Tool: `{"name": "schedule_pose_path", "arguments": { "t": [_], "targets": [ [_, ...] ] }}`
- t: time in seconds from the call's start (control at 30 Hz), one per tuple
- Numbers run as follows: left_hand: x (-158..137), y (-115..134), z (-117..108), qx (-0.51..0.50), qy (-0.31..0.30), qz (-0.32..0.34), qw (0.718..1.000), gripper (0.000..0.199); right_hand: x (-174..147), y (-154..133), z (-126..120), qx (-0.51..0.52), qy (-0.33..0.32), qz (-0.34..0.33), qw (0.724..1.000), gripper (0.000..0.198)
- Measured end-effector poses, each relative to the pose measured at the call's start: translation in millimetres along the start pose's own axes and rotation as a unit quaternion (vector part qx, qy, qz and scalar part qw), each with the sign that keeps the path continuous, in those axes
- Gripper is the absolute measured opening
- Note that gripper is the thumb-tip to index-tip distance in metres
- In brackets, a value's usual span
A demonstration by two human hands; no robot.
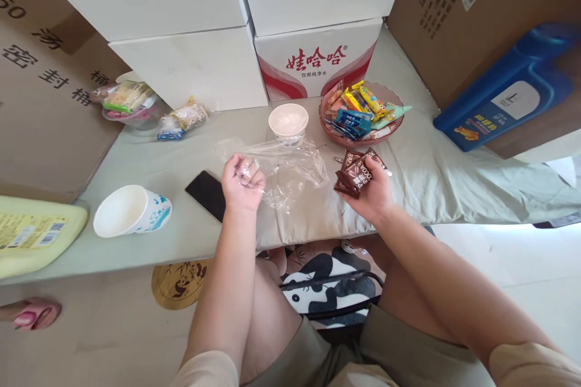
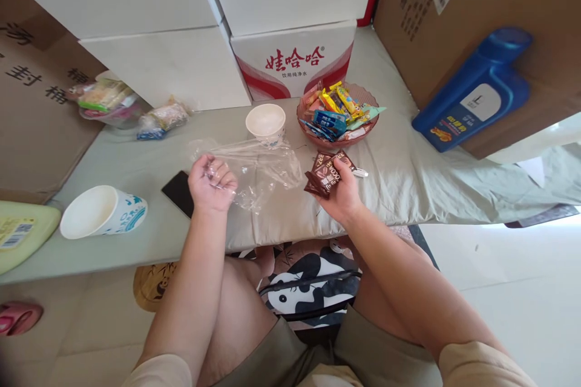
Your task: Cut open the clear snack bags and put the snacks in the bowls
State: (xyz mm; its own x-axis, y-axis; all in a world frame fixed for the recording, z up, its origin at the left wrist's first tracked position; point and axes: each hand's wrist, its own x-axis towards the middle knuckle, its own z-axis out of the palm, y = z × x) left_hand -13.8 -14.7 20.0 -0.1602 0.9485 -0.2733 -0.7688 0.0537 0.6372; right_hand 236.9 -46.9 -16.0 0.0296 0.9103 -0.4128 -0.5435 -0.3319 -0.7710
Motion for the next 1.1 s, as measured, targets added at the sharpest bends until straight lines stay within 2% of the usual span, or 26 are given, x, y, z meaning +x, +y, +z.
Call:
{"name": "schedule_pose_path", "arguments": {
  "t": [0.07,0.13,0.2,0.23,0.27,0.33,0.43,0.53,0.63,0.7,0.77,0.87,1.1],
  "targets": [
    [-1,-5,5,-0.012,-0.012,-0.029,0.999,0.023,-1,-5,-4,-0.003,0.023,-0.012,1.0,0.028],
    [-2,-10,10,-0.009,-0.021,-0.048,0.999,0.023,-1,-15,-6,-0.014,0.041,-0.052,0.998,0.028],
    [-2,-13,14,0.0,-0.027,-0.06,0.998,0.029,1,-33,-7,-0.069,0.049,-0.146,0.986,0.032],
    [-3,-13,15,0.002,-0.031,-0.063,0.998,0.031,4,-45,-7,-0.12,0.054,-0.208,0.969,0.035],
    [-3,-13,15,0.001,-0.036,-0.064,0.997,0.033,9,-60,-6,-0.182,0.065,-0.27,0.943,0.038],
    [-4,-12,15,-0.011,-0.049,-0.067,0.996,0.032,24,-93,-3,-0.343,0.11,-0.363,0.86,0.048],
    [-5,-9,12,-0.032,-0.063,-0.071,0.995,0.028,56,-139,8,-0.556,0.118,-0.387,0.726,0.051],
    [-6,-7,11,-0.044,-0.073,-0.072,0.994,0.031,87,-162,24,-0.708,0.076,-0.332,0.619,0.059],
    [-6,-7,11,-0.053,-0.08,-0.07,0.993,0.033,106,-163,36,-0.807,0.045,-0.233,0.541,0.065],
    [-5,-7,11,-0.055,-0.08,-0.073,0.993,0.031,110,-158,41,-0.838,0.043,-0.206,0.504,0.059],
    [-4,-8,11,-0.054,-0.082,-0.077,0.992,0.031,108,-153,45,-0.85,0.036,-0.205,0.485,0.051],
    [-4,-8,11,-0.056,-0.09,-0.076,0.991,0.033,101,-149,48,-0.853,0.025,-0.212,0.477,0.049],
    [-10,-3,10,-0.06,-0.088,-0.085,0.991,0.031,94,-147,38,-0.85,0.047,-0.212,0.48,0.05]
  ]
}}
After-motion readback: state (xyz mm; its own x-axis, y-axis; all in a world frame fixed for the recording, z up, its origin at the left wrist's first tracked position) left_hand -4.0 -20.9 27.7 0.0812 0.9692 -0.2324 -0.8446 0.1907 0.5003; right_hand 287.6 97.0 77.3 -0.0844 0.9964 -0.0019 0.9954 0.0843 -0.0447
